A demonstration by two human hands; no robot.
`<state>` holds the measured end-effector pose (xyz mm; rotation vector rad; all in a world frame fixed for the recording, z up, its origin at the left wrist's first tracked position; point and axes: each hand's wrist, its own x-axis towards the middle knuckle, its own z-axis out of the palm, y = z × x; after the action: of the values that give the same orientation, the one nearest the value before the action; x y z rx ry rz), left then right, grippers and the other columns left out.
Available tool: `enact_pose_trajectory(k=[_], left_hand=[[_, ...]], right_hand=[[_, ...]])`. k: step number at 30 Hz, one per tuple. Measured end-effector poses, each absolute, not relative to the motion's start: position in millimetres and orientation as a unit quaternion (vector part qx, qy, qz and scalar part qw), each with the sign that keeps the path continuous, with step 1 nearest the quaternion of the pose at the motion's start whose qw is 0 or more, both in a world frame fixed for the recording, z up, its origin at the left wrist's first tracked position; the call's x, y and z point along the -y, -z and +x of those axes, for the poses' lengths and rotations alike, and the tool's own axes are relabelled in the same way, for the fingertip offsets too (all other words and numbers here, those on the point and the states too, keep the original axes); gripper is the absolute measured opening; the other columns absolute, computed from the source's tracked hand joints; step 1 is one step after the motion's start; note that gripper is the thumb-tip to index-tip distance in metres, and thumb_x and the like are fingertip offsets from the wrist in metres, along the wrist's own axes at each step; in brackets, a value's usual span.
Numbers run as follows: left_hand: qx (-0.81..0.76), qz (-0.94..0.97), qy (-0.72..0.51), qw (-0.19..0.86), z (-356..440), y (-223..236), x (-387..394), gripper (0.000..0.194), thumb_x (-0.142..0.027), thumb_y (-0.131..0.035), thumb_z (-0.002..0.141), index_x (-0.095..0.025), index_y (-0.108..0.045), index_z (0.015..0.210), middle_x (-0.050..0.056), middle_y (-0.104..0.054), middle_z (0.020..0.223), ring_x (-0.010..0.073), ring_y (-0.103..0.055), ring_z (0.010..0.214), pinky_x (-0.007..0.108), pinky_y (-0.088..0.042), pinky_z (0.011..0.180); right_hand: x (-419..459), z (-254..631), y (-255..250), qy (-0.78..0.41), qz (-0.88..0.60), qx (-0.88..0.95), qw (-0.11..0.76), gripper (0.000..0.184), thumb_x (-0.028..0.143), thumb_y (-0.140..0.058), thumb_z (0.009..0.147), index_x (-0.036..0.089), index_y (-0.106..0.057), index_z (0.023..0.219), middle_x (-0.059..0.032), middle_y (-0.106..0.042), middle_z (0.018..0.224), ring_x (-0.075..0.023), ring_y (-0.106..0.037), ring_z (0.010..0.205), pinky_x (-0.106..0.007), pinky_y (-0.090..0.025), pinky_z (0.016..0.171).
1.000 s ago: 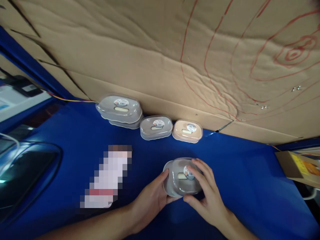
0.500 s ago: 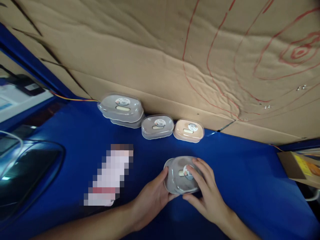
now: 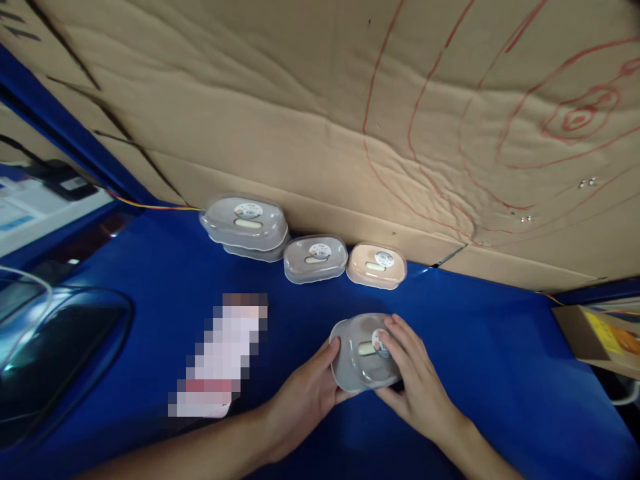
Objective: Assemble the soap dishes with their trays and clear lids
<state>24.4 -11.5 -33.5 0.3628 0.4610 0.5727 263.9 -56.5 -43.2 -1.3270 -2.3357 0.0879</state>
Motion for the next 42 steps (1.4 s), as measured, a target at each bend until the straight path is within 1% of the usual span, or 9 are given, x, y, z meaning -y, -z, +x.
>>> enact_pose_trajectory(k=[7, 12, 18, 22, 30, 34, 36, 38, 42], left_hand=[[-0.348, 0.217, -0.256, 0.875, 24.2, 38.4, 10.9, 0.050, -0.048, -0.062, 0.101, -0.020, -0.061, 0.142, 0.016, -0.073, 0.130, 0.0302, -0.075, 0.106, 0.050, -0.057, 0.101], [-0.357, 0.267, -0.241, 0.862, 24.0, 33.7, 10.8, 0.039, -0.041, -0.062, 0.098, -0.020, -0.066, 0.131, 0.013, -0.071, 0.120, 0.0260, -0.073, 0.095, 0.046, -0.060, 0.089], [-0.350, 0.316, -0.243, 0.848, 24.5, 31.7, 9.2, 0.007, -0.025, -0.060, 0.086, -0.018, -0.061, 0.084, 0.005, -0.066, 0.089, 0.0194, -0.066, 0.078, 0.037, -0.058, 0.075], [-0.353, 0.340, -0.257, 0.833, 21.5, 21.9, 1.6, 0.007, -0.026, -0.056, 0.086, -0.020, -0.056, 0.083, 0.003, -0.064, 0.083, 0.0181, -0.064, 0.074, 0.035, -0.056, 0.071], [-0.393, 0.494, -0.284, 0.722, 18.1, 12.7, -14.8, 0.017, -0.034, -0.053, 0.095, -0.020, -0.059, 0.087, 0.006, -0.066, 0.091, 0.0197, -0.067, 0.081, 0.035, -0.058, 0.074], [-0.420, 0.627, -0.315, 0.575, 11.2, 13.1, -26.1, 0.021, -0.037, -0.050, 0.100, -0.022, -0.064, 0.096, 0.008, -0.068, 0.097, 0.0233, -0.069, 0.088, 0.039, -0.060, 0.079], [-0.435, 0.692, -0.342, 0.465, -0.5, 7.5, -37.7, 0.019, -0.035, -0.054, 0.098, -0.025, -0.066, 0.109, 0.009, -0.070, 0.115, 0.0267, -0.068, 0.107, 0.046, -0.057, 0.098], [-0.437, 0.750, -0.346, 0.356, -18.2, -1.7, -55.1, 0.026, -0.032, -0.065, 0.091, -0.026, -0.069, 0.116, 0.011, -0.063, 0.143, 0.0332, -0.056, 0.137, 0.053, -0.040, 0.122], [-0.459, 0.810, -0.310, 0.194, -64.1, -17.4, -103.2, 0.045, -0.033, -0.071, 0.086, -0.024, -0.069, 0.130, 0.013, -0.049, 0.166, 0.0392, -0.033, 0.159, 0.060, -0.017, 0.132]], right_hand=[[31.5, 325.3, 36.0, 0.042, -0.590, 0.766, 0.253, 0.070, 0.036, -0.068, 0.096, 0.028, -0.041, 0.161, -0.0125, -0.053, 0.161, -0.0347, -0.050, 0.150, -0.055, -0.046, 0.120], [10.3, 370.9, 54.0, 0.122, -0.671, 0.680, 0.268, 0.065, 0.044, -0.064, 0.098, 0.027, -0.045, 0.158, -0.0175, -0.052, 0.154, -0.0419, -0.052, 0.141, -0.064, -0.045, 0.116], [2.8, 374.5, 71.1, 0.144, -0.671, 0.683, 0.251, 0.068, 0.055, -0.064, 0.099, 0.029, -0.046, 0.159, -0.0200, -0.046, 0.149, -0.0421, -0.048, 0.139, -0.063, -0.044, 0.114], [0.1, 371.4, 73.7, 0.136, -0.664, 0.696, 0.237, 0.070, 0.056, -0.061, 0.100, 0.029, -0.041, 0.162, -0.0196, -0.049, 0.147, -0.0400, -0.049, 0.140, -0.060, -0.043, 0.114], [2.1, 357.6, 75.6, 0.120, -0.687, 0.680, 0.228, 0.061, 0.026, -0.036, 0.108, 0.033, -0.027, 0.168, -0.0130, -0.048, 0.164, -0.0375, -0.033, 0.159, -0.074, -0.018, 0.122], [3.2, 351.5, 71.8, 0.139, -0.693, 0.653, 0.274, 0.057, 0.023, -0.042, 0.104, 0.027, -0.042, 0.160, -0.0182, -0.050, 0.159, -0.0388, -0.046, 0.147, -0.068, -0.030, 0.117], [5.4, 345.9, 68.6, 0.142, -0.685, 0.649, 0.299, 0.050, 0.027, -0.046, 0.104, 0.024, -0.049, 0.154, -0.0204, -0.055, 0.148, -0.0389, -0.053, 0.137, -0.063, -0.037, 0.111], [9.2, 337.2, 66.2, 0.131, -0.665, 0.666, 0.310, 0.043, 0.029, -0.047, 0.105, 0.023, -0.055, 0.147, -0.0192, -0.059, 0.140, -0.0373, -0.056, 0.131, -0.058, -0.042, 0.107], [18.0, 314.2, 65.6, 0.090, -0.608, 0.729, 0.300, 0.036, 0.029, -0.045, 0.107, 0.027, -0.061, 0.140, -0.0151, -0.062, 0.138, -0.0339, -0.057, 0.131, -0.053, -0.044, 0.106]])
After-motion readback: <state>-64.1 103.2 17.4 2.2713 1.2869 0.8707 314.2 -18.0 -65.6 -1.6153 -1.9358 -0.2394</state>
